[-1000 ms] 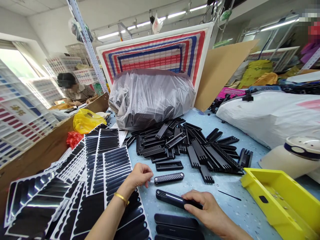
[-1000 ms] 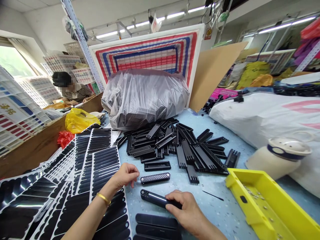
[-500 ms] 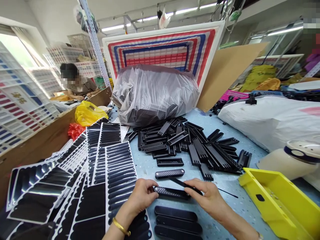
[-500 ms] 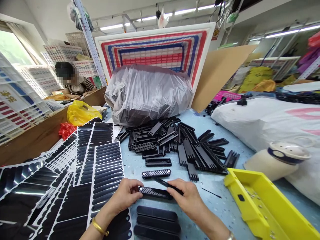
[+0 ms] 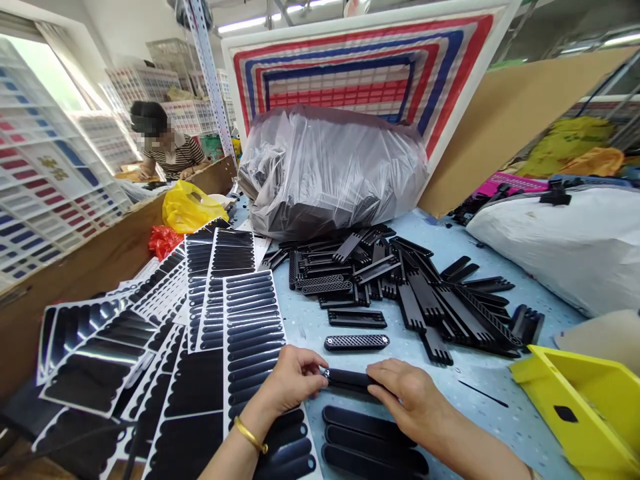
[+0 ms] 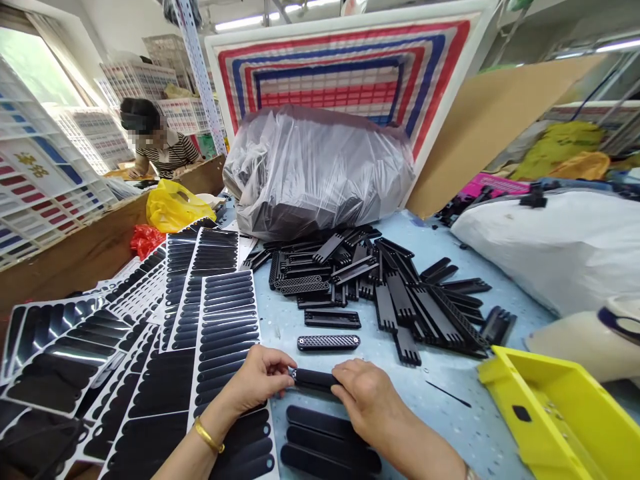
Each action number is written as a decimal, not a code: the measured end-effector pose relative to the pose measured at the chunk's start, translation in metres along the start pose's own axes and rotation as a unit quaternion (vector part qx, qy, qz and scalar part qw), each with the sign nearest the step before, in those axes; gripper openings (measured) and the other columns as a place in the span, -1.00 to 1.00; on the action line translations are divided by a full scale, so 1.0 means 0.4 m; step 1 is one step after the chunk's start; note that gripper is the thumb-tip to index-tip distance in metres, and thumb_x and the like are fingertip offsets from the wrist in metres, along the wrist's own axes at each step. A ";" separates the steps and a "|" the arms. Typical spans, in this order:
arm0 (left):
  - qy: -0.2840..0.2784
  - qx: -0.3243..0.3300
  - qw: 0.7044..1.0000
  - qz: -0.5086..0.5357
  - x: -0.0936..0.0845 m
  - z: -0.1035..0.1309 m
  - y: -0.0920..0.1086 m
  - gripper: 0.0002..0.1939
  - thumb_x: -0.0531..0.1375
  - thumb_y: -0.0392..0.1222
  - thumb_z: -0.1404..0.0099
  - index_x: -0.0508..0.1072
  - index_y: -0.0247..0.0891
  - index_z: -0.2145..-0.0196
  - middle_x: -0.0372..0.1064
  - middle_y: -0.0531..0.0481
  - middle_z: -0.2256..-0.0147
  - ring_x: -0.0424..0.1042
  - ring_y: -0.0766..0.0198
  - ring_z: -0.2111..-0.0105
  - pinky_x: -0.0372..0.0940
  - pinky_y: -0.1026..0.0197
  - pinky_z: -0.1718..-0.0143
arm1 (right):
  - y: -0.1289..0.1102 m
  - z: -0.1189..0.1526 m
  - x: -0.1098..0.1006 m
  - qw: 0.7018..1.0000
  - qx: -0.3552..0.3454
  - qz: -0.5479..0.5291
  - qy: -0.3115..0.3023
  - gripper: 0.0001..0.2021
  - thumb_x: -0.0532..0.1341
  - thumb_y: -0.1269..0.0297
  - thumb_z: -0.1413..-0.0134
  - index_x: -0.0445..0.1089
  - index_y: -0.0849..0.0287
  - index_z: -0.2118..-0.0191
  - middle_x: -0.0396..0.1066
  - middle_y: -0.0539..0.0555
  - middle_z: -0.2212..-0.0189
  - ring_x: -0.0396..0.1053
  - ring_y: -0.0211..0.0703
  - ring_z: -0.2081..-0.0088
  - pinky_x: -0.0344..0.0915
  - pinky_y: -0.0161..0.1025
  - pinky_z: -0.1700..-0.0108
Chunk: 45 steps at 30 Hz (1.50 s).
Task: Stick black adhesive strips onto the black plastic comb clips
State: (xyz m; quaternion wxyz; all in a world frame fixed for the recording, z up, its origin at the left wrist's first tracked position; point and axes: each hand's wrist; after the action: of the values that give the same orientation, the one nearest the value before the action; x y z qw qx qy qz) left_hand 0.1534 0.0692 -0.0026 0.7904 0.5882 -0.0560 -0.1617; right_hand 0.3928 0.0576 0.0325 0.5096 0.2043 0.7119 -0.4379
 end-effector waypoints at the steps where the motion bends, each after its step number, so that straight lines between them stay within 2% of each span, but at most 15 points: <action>1: 0.000 0.000 1.000 0.005 0.000 0.001 0.001 -0.75 0.24 -0.33 0.06 0.60 -0.35 0.36 0.30 0.14 0.65 0.34 0.34 0.66 0.17 0.32 0.60 | 0.000 -0.001 0.000 1.000 0.003 0.004 0.000 -0.76 0.11 0.39 -0.16 0.55 0.14 0.23 0.60 0.18 0.28 0.51 -0.01 0.27 0.43 -0.13 0.19; 12: -0.002 -0.001 1.000 0.025 0.002 0.005 0.008 -0.80 0.23 -0.32 0.05 0.58 -0.35 0.40 0.28 0.17 0.67 0.32 0.36 0.68 0.14 0.34 0.63 | -0.019 -0.014 -0.001 0.998 0.016 0.034 -0.057 -0.75 0.07 0.40 -0.17 0.52 0.17 0.33 0.57 0.22 0.30 0.50 0.05 0.29 0.39 -0.08 0.22; 20: -0.004 -0.008 1.000 0.021 0.000 0.005 0.012 -0.82 0.24 -0.33 0.04 0.56 -0.34 0.40 0.29 0.16 0.67 0.33 0.35 0.67 0.15 0.33 0.63 | -0.022 -0.009 0.010 0.997 0.032 0.032 -0.055 -0.78 0.09 0.42 -0.18 0.49 0.16 0.35 0.54 0.19 0.31 0.48 0.06 0.27 0.35 -0.05 0.18; 35: -0.008 -0.003 1.000 0.019 -0.002 0.006 0.012 -0.78 0.24 -0.24 0.08 0.54 -0.36 0.41 0.27 0.16 0.67 0.32 0.35 0.68 0.13 0.33 0.64 | -0.027 -0.013 0.001 0.997 0.030 0.031 -0.060 -0.80 0.11 0.46 -0.18 0.48 0.18 0.37 0.52 0.14 0.37 0.46 -0.05 0.32 0.34 -0.18 0.25; 45: -0.007 -0.006 1.000 0.028 -0.001 0.007 0.017 -0.80 0.24 -0.26 0.08 0.53 -0.35 0.42 0.28 0.17 0.69 0.33 0.36 0.68 0.13 0.34 0.64 | -0.033 -0.015 0.003 0.993 0.051 0.049 -0.090 -0.81 0.12 0.46 -0.16 0.50 0.21 0.30 0.53 0.18 0.31 0.46 0.06 0.27 0.35 -0.03 0.17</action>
State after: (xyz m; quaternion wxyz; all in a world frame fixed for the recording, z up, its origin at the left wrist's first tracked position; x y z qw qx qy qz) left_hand 0.1534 0.0688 0.0047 0.7979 0.5803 -0.0770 -0.1436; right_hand 0.3794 0.0556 0.0376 0.5811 0.2245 0.6292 -0.4648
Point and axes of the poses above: each hand's wrist, its own z-axis away from the middle knuckle, its own x-axis out of the palm, y = z × x
